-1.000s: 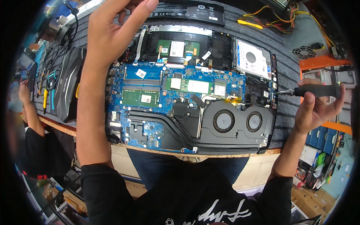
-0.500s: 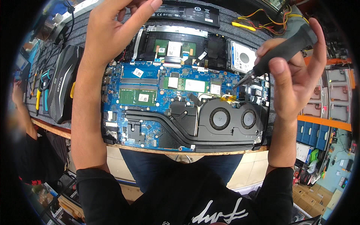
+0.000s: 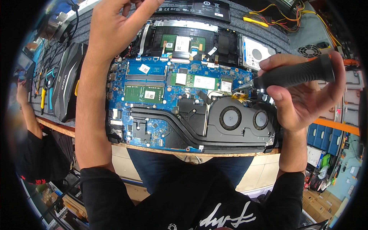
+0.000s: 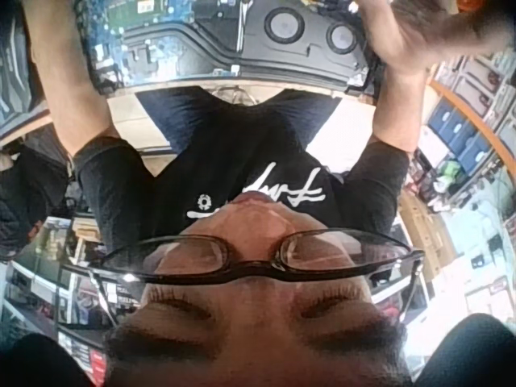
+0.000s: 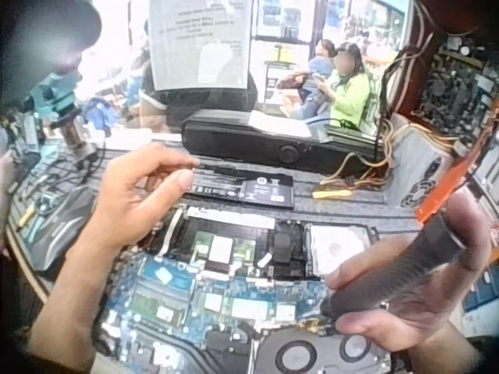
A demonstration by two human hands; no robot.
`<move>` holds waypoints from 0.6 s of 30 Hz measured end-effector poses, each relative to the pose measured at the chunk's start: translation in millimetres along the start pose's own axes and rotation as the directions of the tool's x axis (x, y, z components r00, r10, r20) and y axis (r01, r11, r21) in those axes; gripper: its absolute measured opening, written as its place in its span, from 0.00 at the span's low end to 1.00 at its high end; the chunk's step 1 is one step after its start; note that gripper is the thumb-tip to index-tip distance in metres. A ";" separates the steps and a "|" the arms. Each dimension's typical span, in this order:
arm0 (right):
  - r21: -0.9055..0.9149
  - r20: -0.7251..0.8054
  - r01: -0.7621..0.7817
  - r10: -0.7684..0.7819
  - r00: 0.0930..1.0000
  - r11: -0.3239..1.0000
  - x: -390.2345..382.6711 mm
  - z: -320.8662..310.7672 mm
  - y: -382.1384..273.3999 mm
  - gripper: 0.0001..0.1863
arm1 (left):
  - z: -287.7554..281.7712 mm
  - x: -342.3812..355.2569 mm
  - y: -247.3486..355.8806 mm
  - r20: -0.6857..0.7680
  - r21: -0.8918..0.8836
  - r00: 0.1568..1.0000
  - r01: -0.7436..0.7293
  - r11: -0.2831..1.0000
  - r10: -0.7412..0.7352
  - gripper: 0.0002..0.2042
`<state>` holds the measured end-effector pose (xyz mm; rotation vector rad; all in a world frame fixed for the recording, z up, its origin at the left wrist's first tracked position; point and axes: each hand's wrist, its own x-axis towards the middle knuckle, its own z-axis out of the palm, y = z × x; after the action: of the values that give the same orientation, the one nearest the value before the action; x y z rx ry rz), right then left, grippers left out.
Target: The person disconnects internal cables, removes the battery from a laptop chassis by hand, and uses a screwdriver to secure components and cables back onto the motherboard.
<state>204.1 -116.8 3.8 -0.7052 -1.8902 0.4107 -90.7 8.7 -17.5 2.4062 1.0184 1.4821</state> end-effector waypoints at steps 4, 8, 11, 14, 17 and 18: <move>0.124 0.057 0.017 -0.024 0.998 0.992 1.5 2.3 -1.0 0.54 | 1.9 4.0 15.9 -0.011 0.141 0.998 -0.053 0.989 0.055 0.08; 0.027 0.081 -0.034 0.032 0.996 0.999 -4.4 -1.5 3.1 0.53 | -5.3 2.6 2.8 0.026 0.038 0.998 -0.049 0.998 0.048 0.07; -0.015 0.104 -0.042 0.044 0.994 0.999 -6.2 -3.5 3.3 0.53 | -1.1 2.4 4.0 0.033 0.025 0.999 -0.004 1.000 0.004 0.07; -0.014 0.095 -0.039 0.040 0.995 0.999 -7.2 -3.6 3.7 0.54 | -0.9 2.3 3.2 -0.016 0.026 0.998 -0.054 0.998 0.055 0.07; -0.028 0.103 -0.041 0.044 0.994 0.999 -11.0 -4.0 4.0 0.54 | -1.7 3.9 3.0 0.028 0.005 0.999 -0.020 1.000 0.020 0.07; -0.028 0.111 -0.046 0.049 0.993 0.999 -11.9 -3.4 3.5 0.53 | -1.4 4.1 1.7 0.030 0.005 0.999 -0.032 0.999 0.032 0.07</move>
<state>211.7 -121.8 -5.3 -0.7585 -1.9901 0.4659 -89.9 9.6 -13.0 2.4515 0.9835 1.4506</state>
